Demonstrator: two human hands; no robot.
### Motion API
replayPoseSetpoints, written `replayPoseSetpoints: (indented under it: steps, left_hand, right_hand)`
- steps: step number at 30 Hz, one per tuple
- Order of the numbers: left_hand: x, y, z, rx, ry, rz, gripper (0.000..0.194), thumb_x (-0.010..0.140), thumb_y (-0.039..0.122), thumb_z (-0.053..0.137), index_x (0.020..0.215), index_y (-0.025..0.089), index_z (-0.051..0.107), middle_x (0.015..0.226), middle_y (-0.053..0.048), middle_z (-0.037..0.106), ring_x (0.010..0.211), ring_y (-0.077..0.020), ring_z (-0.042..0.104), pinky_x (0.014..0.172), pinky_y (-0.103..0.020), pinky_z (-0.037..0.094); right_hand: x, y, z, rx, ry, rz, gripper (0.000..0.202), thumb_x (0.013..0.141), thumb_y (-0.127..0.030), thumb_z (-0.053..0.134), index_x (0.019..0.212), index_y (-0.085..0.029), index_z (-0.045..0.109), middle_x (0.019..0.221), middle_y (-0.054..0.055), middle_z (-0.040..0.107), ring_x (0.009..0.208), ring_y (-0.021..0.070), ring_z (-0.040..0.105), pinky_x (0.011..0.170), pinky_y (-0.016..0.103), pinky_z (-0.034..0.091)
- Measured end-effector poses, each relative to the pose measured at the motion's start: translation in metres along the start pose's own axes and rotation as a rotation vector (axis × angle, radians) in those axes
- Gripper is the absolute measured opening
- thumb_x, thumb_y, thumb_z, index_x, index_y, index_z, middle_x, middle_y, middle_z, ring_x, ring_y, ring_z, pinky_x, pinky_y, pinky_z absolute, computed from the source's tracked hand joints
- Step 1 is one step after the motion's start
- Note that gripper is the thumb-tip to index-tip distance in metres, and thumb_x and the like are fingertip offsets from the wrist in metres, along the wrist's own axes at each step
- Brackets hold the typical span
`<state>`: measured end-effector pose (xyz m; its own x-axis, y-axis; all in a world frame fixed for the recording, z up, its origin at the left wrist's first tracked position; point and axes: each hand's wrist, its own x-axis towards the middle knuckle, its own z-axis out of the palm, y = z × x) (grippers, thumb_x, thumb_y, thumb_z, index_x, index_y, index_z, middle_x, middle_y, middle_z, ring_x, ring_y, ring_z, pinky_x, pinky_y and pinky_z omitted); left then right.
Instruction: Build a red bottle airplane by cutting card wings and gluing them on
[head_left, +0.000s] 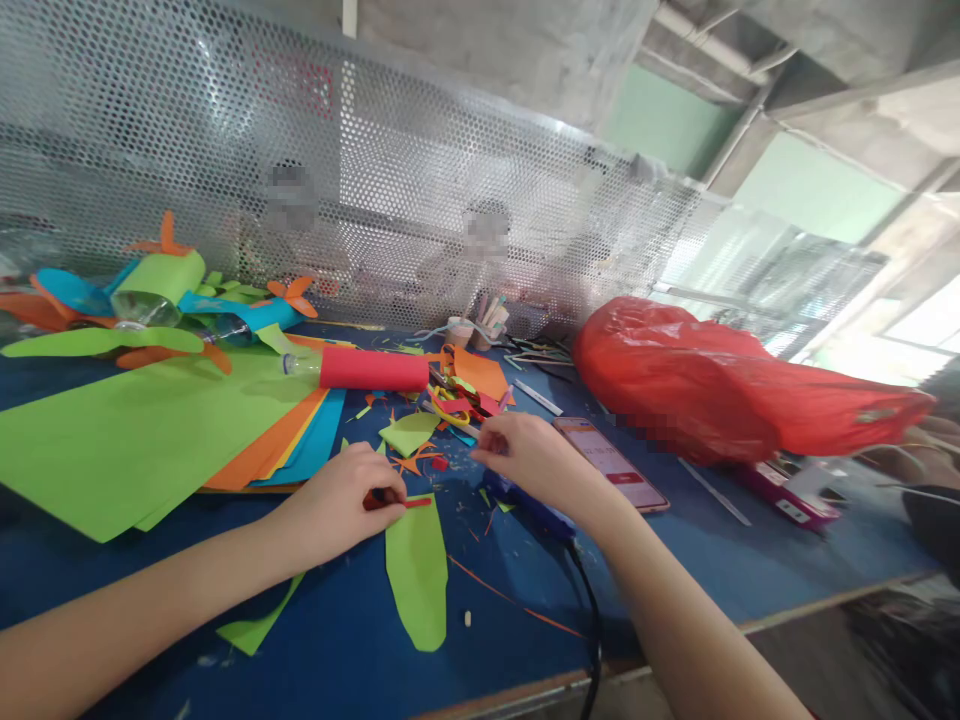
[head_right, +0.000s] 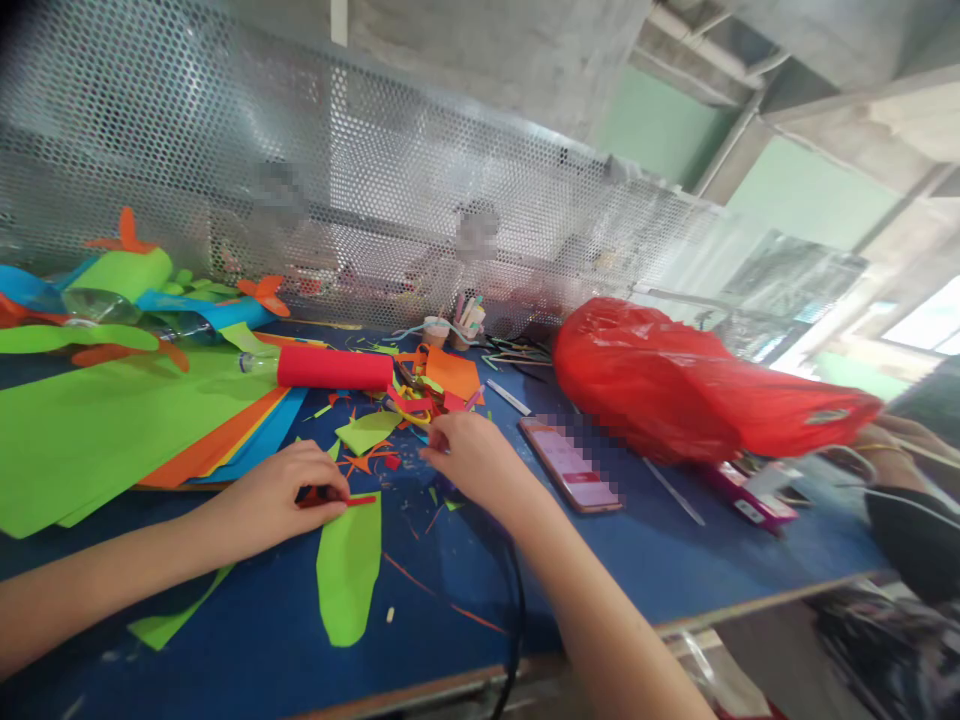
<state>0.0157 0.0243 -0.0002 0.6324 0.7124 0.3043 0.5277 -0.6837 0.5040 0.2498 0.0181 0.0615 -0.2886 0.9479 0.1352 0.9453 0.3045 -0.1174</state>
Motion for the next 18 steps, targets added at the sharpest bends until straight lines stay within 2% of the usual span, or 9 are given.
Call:
replayPoseSetpoints:
  steps: [3,6,9,12,15,18]
  left_hand:
    - [-0.001,0.001,0.001,-0.023,0.005,0.021,0.011,0.08,0.026,0.06,0.074,0.023,0.068,0.072,-0.003,0.066,0.078,-0.0224,0.053,0.071,-0.034,0.042]
    - [-0.002,0.003,0.003,-0.027,0.021,0.001,0.012,0.081,0.022,0.057,0.073,0.023,0.067,0.073,-0.003,0.065,0.077,-0.0219,0.053,0.068,-0.033,0.042]
    - [-0.002,0.006,0.004,0.0,-0.002,-0.016,0.013,0.082,0.021,0.053,0.076,0.022,0.065,0.074,-0.002,0.063,0.076,-0.0213,0.054,0.066,-0.033,0.042]
    - [-0.003,0.008,0.003,0.024,-0.028,-0.022,0.013,0.083,0.021,0.052,0.077,0.022,0.063,0.074,-0.002,0.061,0.076,-0.0212,0.054,0.067,-0.033,0.042]
    - [-0.003,0.011,0.002,0.041,-0.035,-0.033,0.013,0.083,0.021,0.051,0.076,0.021,0.062,0.074,-0.002,0.061,0.076,-0.0212,0.054,0.067,-0.032,0.042]
    - [-0.003,0.013,0.002,0.072,-0.043,-0.068,0.014,0.084,0.022,0.051,0.076,0.021,0.062,0.074,-0.003,0.062,0.076,-0.0219,0.054,0.067,-0.033,0.041]
  right_hand:
    - [-0.023,0.007,0.0,-0.124,0.057,0.146,0.012,0.081,-0.025,0.063,0.083,-0.013,0.064,0.084,0.015,0.068,0.086,0.0303,0.062,0.078,0.038,0.041]
    - [-0.046,0.008,0.01,-0.162,0.054,0.255,0.027,0.088,-0.037,0.054,0.097,-0.012,0.06,0.095,0.017,0.067,0.091,0.0311,0.063,0.079,0.039,0.043]
    - [-0.061,0.007,0.02,-0.212,0.077,0.325,0.035,0.089,-0.042,0.05,0.105,-0.012,0.058,0.102,0.018,0.065,0.099,0.0314,0.061,0.083,0.039,0.045]
    - [-0.066,0.008,0.026,-0.229,0.071,0.303,0.035,0.09,-0.036,0.051,0.114,-0.011,0.056,0.109,0.019,0.062,0.105,0.0311,0.058,0.088,0.039,0.045]
    - [-0.065,0.01,0.03,-0.196,0.035,0.306,0.027,0.089,-0.027,0.053,0.107,-0.009,0.06,0.105,0.018,0.062,0.102,0.0301,0.059,0.089,0.039,0.045]
    - [-0.065,0.009,0.031,-0.142,0.067,0.311,0.023,0.088,-0.022,0.053,0.105,-0.008,0.06,0.103,0.018,0.06,0.101,0.0302,0.058,0.09,0.04,0.045]
